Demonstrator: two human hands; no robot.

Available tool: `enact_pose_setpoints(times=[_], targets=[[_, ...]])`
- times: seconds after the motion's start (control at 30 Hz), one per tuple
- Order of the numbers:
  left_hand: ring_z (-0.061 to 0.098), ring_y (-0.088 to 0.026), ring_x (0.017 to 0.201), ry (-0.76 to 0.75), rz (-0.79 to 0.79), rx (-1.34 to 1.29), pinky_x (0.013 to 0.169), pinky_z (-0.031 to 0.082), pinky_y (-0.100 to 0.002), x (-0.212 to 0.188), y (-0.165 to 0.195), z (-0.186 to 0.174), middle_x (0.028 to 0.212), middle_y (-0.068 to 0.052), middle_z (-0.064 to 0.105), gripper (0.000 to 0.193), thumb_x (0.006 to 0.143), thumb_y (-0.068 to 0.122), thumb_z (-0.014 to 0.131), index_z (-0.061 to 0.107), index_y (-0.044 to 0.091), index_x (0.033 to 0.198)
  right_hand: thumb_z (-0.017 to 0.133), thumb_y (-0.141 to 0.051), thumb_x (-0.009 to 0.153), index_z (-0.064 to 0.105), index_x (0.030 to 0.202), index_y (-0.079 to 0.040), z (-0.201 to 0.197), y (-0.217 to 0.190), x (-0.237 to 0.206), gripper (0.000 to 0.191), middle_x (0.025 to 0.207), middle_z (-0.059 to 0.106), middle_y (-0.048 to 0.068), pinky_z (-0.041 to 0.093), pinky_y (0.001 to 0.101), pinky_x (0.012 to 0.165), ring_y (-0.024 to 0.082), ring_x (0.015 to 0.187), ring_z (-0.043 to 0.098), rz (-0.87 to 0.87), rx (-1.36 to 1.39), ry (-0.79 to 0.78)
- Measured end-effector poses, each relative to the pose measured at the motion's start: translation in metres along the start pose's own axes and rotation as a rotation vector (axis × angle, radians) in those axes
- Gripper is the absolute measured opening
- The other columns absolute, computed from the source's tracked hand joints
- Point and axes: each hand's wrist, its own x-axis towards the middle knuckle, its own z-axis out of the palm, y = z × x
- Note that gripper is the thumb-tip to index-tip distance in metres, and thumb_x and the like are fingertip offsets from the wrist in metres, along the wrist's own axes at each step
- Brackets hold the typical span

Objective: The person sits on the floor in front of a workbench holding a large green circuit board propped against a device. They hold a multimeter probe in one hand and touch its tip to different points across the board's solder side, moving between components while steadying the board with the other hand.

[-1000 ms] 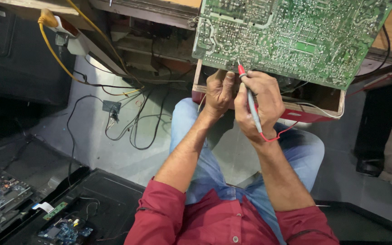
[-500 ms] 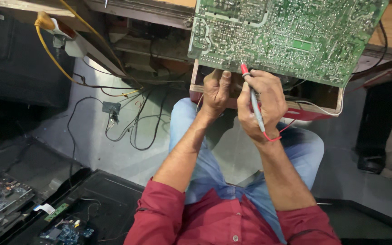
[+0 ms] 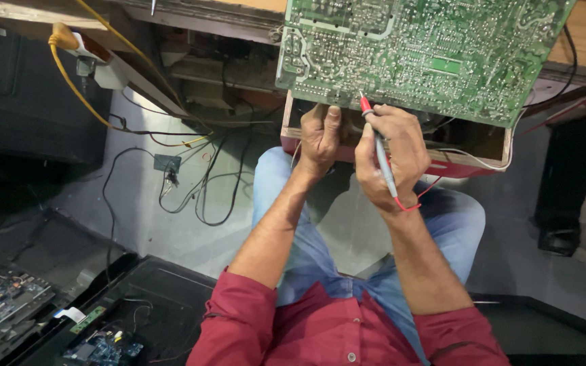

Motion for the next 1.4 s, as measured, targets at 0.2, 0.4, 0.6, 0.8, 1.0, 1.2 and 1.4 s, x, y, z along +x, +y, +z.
enact_pose_setpoints(times=[0.2,0.4,0.6,0.8,1.0,1.2,1.4], targets=[[0.056,-0.011,0.064,-0.010,-0.036,-0.065,0.059,0.046,-0.030,0.002,0.006,0.002,0.075,-0.004,0.061,0.035,0.114,0.030,0.049,0.059,0.002,0.096,0.071,0.012,0.092,0.069,0.111,0.003,-0.001,0.004,0.001,0.021,0.108,0.071,0.017,0.060,0.0420,0.098,0.035,0.108,0.073,0.016,0.002,-0.001],[0.056,-0.014,0.071,0.017,0.057,0.076,0.066,0.047,-0.032,0.004,0.008,0.001,0.079,-0.005,0.061,0.034,0.115,0.029,0.048,0.060,0.000,0.101,0.072,0.011,0.094,0.068,0.116,0.004,-0.001,0.004,0.001,0.023,0.112,0.071,0.019,0.059,0.0419,0.099,0.035,0.108,0.073,0.041,0.011,0.007],[0.055,-0.014,0.067,0.012,0.025,0.106,0.064,0.045,-0.031,0.003,0.004,-0.001,0.075,-0.005,0.059,0.033,0.113,0.028,0.048,0.061,0.000,0.099,0.072,0.011,0.095,0.068,0.117,0.004,-0.006,0.004,0.000,0.024,0.114,0.071,0.020,0.059,0.0415,0.100,0.035,0.109,0.073,0.049,-0.009,0.005],[0.059,-0.019,0.078,0.016,0.100,0.109,0.075,0.049,-0.034,0.003,0.005,-0.002,0.086,-0.010,0.065,0.031,0.113,0.025,0.047,0.063,-0.001,0.107,0.075,0.011,0.095,0.067,0.120,0.004,-0.010,0.006,-0.004,0.027,0.118,0.071,0.020,0.059,0.0417,0.101,0.036,0.112,0.072,0.060,-0.011,0.014],[0.061,-0.019,0.080,0.022,0.096,0.113,0.077,0.050,-0.035,0.004,0.000,-0.002,0.089,-0.010,0.067,0.031,0.113,0.023,0.047,0.064,-0.001,0.106,0.076,0.010,0.095,0.067,0.121,0.004,-0.017,0.012,-0.006,0.028,0.119,0.071,0.020,0.059,0.0415,0.102,0.035,0.113,0.072,0.079,-0.015,0.015],[0.053,-0.011,0.068,0.007,0.002,0.018,0.064,0.045,-0.029,-0.001,0.000,-0.003,0.077,-0.004,0.060,0.033,0.113,0.025,0.047,0.063,0.000,0.099,0.076,0.010,0.096,0.068,0.118,0.003,-0.018,0.010,-0.005,0.024,0.119,0.071,0.020,0.059,0.0409,0.102,0.034,0.112,0.072,0.071,-0.018,0.030],[0.054,-0.011,0.065,-0.002,0.033,0.037,0.062,0.045,-0.029,0.000,0.002,-0.003,0.073,-0.003,0.060,0.036,0.115,0.026,0.046,0.061,0.001,0.093,0.076,0.010,0.096,0.068,0.116,0.003,-0.020,0.014,0.001,0.023,0.117,0.072,0.019,0.059,0.0412,0.101,0.034,0.112,0.073,0.049,-0.046,0.039]])
